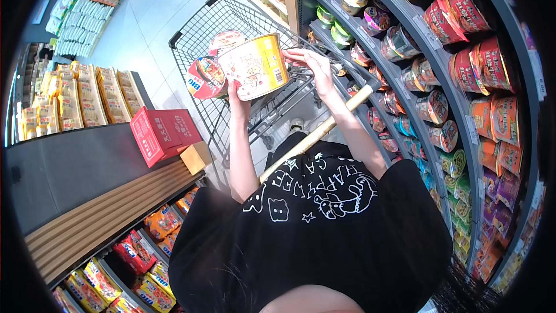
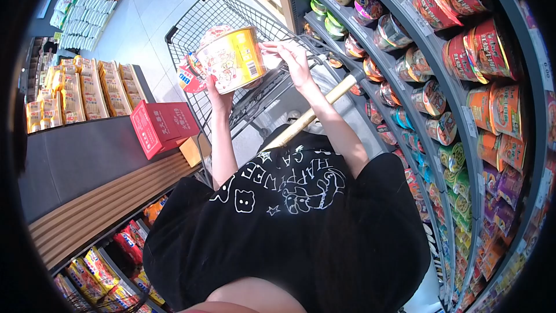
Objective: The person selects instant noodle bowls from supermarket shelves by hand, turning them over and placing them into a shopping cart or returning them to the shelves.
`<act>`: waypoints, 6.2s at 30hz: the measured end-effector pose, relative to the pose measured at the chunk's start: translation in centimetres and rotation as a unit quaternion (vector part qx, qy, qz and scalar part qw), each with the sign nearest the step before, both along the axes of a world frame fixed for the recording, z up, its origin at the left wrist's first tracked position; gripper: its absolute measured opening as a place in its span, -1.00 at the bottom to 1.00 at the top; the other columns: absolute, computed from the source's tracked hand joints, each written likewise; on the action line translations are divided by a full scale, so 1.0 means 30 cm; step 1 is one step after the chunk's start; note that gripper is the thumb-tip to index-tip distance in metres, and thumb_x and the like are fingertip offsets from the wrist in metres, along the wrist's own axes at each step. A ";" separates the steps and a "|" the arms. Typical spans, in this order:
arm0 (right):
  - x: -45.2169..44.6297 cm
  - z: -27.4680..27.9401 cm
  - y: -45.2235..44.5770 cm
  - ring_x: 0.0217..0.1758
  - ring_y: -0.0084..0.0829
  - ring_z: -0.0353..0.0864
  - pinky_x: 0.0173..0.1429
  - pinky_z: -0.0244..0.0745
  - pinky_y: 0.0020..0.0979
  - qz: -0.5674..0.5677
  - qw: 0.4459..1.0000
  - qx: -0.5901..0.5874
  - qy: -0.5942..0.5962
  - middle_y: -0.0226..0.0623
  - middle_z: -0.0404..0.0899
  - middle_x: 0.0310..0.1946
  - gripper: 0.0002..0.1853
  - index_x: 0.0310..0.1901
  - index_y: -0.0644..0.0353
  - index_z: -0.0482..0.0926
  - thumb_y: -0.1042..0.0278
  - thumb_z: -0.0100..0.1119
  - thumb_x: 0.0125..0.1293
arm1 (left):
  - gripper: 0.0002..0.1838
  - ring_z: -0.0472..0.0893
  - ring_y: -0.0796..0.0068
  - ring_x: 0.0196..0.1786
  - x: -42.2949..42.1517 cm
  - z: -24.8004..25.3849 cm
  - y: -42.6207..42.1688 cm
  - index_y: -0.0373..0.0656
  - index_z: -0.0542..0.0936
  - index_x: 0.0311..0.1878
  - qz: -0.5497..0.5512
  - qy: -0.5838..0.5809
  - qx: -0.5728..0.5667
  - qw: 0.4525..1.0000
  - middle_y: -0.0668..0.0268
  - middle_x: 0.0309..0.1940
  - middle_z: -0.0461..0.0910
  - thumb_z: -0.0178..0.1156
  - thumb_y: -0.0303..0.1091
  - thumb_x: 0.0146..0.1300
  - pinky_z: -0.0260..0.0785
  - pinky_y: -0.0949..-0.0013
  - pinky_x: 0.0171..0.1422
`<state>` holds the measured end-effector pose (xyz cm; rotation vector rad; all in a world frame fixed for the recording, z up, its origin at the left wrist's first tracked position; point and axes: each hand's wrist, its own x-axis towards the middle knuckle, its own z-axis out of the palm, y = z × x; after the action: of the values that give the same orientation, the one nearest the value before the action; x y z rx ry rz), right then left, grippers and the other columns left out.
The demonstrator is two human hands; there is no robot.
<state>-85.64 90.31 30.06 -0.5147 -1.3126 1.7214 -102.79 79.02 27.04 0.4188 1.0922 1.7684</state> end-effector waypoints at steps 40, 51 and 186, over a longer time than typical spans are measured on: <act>0.002 -0.029 0.008 -0.18 -0.45 0.52 -0.08 0.37 -0.52 -0.007 0.999 -0.002 -0.044 -0.16 0.50 -0.16 -0.57 -0.08 0.38 0.40 0.16 -0.26 0.28 | -0.22 0.15 0.37 0.23 -0.005 0.005 0.007 -0.11 0.04 0.24 -0.046 0.060 0.005 0.997 0.28 0.19 0.15 -0.09 0.21 0.08 -0.05 0.24 0.27; 0.043 -0.038 0.027 -0.16 -0.44 0.50 -0.36 0.55 -0.35 0.125 0.941 -0.263 -0.173 -0.25 0.45 -0.13 -0.38 0.07 0.15 0.26 -0.20 -0.19 0.16 | 0.08 0.27 0.12 0.12 0.097 0.190 0.025 -0.21 0.10 0.20 0.066 0.647 0.043 0.758 0.03 0.10 0.22 0.45 -0.19 -0.51 0.11 0.18 0.18; -0.351 -0.314 0.035 -0.03 -0.22 0.42 0.05 0.30 -0.32 0.413 0.731 0.214 -0.500 -0.02 0.42 -0.09 -0.43 0.10 0.21 0.24 0.17 0.09 0.06 | -0.22 0.37 0.32 0.03 0.110 -0.059 0.027 -0.27 0.27 0.12 -0.412 0.353 -0.188 0.819 0.09 -0.01 0.38 0.17 0.11 -0.07 0.16 0.36 0.13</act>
<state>-96.17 91.37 20.64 -0.6607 -3.0064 1.6871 -99.51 79.83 25.28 1.1512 1.4198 0.5839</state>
